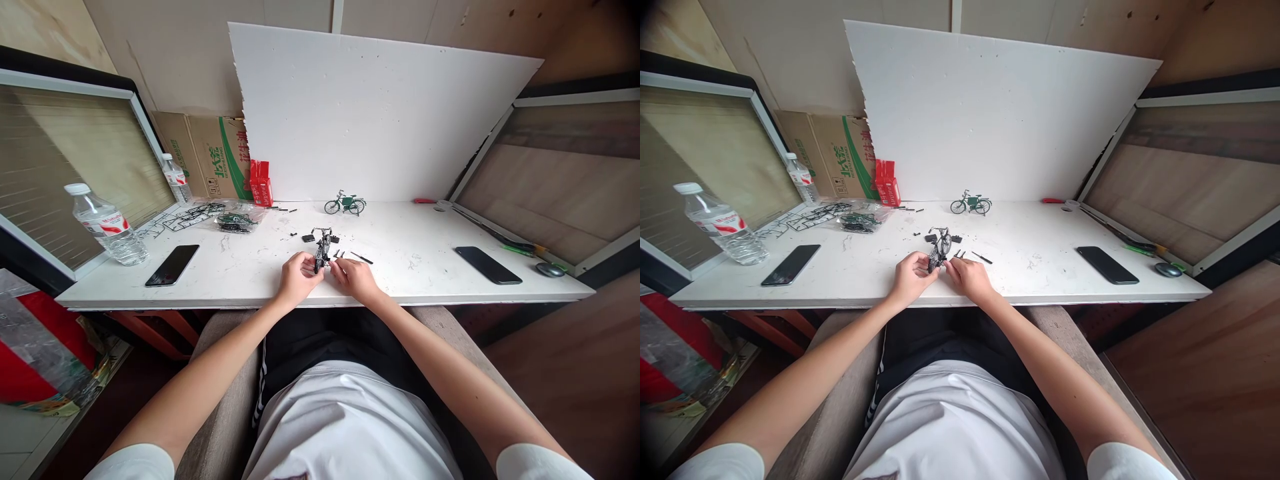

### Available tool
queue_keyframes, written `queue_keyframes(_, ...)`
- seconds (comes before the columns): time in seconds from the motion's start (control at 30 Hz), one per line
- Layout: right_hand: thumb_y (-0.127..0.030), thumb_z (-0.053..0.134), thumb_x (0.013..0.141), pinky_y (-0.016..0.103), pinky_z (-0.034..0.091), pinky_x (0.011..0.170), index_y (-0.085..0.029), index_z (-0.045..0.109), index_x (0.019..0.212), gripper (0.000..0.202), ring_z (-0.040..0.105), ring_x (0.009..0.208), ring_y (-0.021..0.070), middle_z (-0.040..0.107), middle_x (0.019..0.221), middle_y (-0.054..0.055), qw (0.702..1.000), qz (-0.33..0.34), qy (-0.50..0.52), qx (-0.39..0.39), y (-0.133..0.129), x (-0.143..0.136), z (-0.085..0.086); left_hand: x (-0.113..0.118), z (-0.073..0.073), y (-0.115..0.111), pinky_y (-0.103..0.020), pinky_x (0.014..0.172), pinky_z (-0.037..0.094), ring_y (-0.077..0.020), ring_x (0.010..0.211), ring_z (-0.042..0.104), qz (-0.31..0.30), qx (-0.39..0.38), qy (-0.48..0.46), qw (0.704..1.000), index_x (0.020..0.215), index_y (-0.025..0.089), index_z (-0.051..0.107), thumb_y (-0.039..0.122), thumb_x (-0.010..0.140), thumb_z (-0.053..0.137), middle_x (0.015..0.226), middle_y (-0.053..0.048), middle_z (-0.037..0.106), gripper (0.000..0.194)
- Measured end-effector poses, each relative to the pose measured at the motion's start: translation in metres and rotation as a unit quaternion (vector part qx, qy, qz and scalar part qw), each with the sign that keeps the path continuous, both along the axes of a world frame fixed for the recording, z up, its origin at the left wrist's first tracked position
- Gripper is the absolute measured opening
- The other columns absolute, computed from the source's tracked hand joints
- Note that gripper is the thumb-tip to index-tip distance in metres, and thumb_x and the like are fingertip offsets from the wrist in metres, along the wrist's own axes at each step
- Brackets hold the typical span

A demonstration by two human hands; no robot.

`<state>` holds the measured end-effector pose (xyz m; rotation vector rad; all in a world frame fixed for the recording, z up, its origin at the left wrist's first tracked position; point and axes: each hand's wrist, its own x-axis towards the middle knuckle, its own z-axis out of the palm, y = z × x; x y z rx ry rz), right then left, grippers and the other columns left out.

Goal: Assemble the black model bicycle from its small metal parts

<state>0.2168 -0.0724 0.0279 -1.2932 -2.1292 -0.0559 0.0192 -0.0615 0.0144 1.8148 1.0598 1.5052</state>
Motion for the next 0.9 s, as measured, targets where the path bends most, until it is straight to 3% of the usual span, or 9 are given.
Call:
queue_keyframes(0.1, -0.040, 0.038, 0.112, 0.028, 0.037, 0.063, -0.020, 0.062, 0.081, 0.044, 0.062, 0.064, 0.0172, 0.069, 0.073, 0.006, 1.000, 0.007, 0.003, -0.009, -0.0025, -0.0002, 0.0031, -0.0001, 0.0012, -0.0008, -0.023, 0.061, 0.058, -0.0156, 0.074, 0.069, -0.002, -0.004, 0.000, 1.000, 0.090, 0.019, 0.063, 0.028, 0.077, 0.082, 0.090, -0.006, 0.072, 0.025)
queue_keyframes(0.27, -0.039, 0.043, 0.110, 0.028, 0.038, 0.063, -0.021, 0.064, 0.103, 0.028, 0.064, 0.071, 0.0187, 0.074, 0.089, 0.007, 1.000, 0.015, 0.012, 0.001, -0.0053, -0.0023, 0.0051, -0.0010, 0.0014, -0.0001, -0.024, 0.061, 0.057, -0.0166, 0.076, 0.070, 0.009, -0.014, -0.002, 1.000, 0.091, 0.019, 0.062, 0.028, 0.078, 0.081, 0.091, -0.007, 0.073, 0.025)
queue_keyframes(0.57, -0.046, 0.036, 0.112, 0.029, 0.035, 0.062, -0.020, 0.064, 0.081, 0.049, 0.061, 0.063, 0.0184, 0.069, 0.070, 0.008, 1.000, -0.008, 0.003, 0.005, -0.0006, -0.0004, -0.0009, -0.0006, 0.0037, -0.0014, -0.023, 0.058, 0.056, -0.0167, 0.077, 0.070, -0.008, -0.017, 0.012, 1.000, 0.091, 0.019, 0.063, 0.029, 0.077, 0.082, 0.092, -0.007, 0.073, 0.025)
queue_keyframes(0.9, -0.043, 0.045, 0.110, 0.029, 0.043, 0.067, -0.022, 0.069, 0.093, 0.036, 0.065, 0.073, 0.0197, 0.074, 0.085, 0.007, 1.000, 0.021, 0.018, -0.009, -0.0025, -0.0019, 0.0037, -0.0003, 0.0033, 0.0010, -0.022, 0.059, 0.056, -0.0158, 0.075, 0.071, -0.004, -0.027, -0.006, 1.000, 0.089, 0.019, 0.063, 0.026, 0.076, 0.081, 0.092, -0.006, 0.073, 0.024)
